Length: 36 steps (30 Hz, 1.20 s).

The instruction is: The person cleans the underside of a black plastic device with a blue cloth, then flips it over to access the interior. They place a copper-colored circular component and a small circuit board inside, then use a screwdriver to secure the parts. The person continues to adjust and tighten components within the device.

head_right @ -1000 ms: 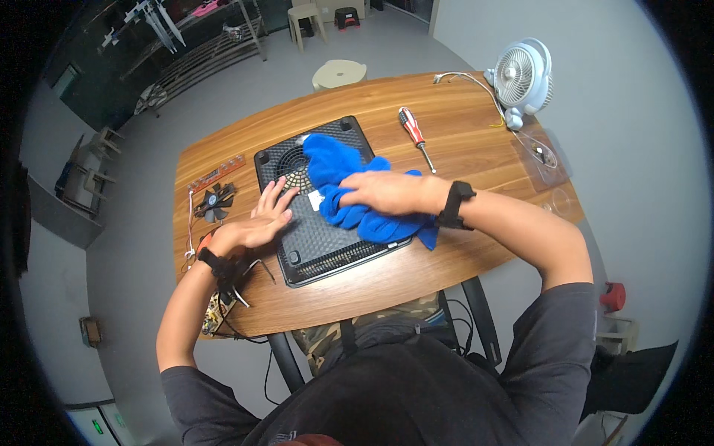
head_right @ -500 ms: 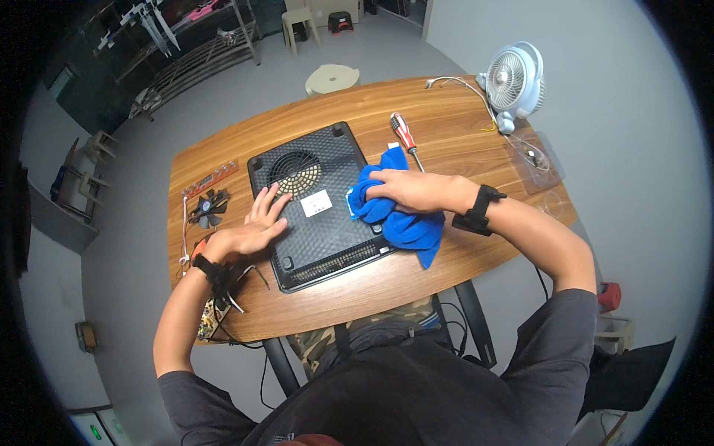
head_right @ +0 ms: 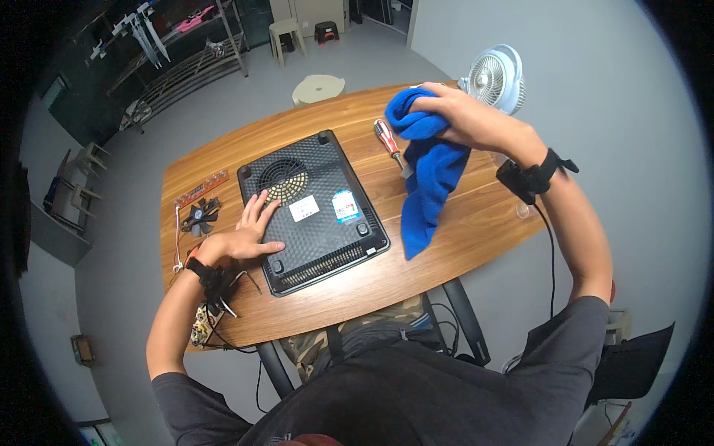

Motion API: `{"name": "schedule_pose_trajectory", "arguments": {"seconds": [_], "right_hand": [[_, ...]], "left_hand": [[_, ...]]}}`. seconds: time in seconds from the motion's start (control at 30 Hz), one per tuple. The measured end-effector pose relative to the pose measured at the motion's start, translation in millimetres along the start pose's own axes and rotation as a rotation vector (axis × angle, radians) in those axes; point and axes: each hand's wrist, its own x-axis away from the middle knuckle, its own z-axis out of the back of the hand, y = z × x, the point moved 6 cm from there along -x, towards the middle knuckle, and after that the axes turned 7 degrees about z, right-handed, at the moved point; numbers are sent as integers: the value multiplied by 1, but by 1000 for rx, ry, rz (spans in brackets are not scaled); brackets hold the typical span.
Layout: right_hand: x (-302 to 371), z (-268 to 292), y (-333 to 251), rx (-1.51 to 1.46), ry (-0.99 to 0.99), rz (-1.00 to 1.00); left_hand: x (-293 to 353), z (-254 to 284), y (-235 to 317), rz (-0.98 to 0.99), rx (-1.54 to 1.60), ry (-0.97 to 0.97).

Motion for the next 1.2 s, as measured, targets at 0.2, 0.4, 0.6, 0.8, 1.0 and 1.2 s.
{"name": "schedule_pose_trajectory", "arguments": {"seconds": [0.2,0.4,0.6,0.8,1.0,1.2], "right_hand": [[35,-54,65,10,-139,-165],[49,-134,96,140,-193,-156],[53,-157,74,93,-422,-224],[72,-158,30,71,-529,-236],[107,-163,62,71,-447,-146],[102,-159,79,220,-542,-184]], "left_hand": [[-9,-2,2,-30,-13,37],[-7,1,4,-19,0,28],[-7,-2,0,-16,-5,46],[-3,-3,0,-11,1,39],[-6,-4,-1,-22,-21,43],[0,-1,4,-21,1,43]]}}
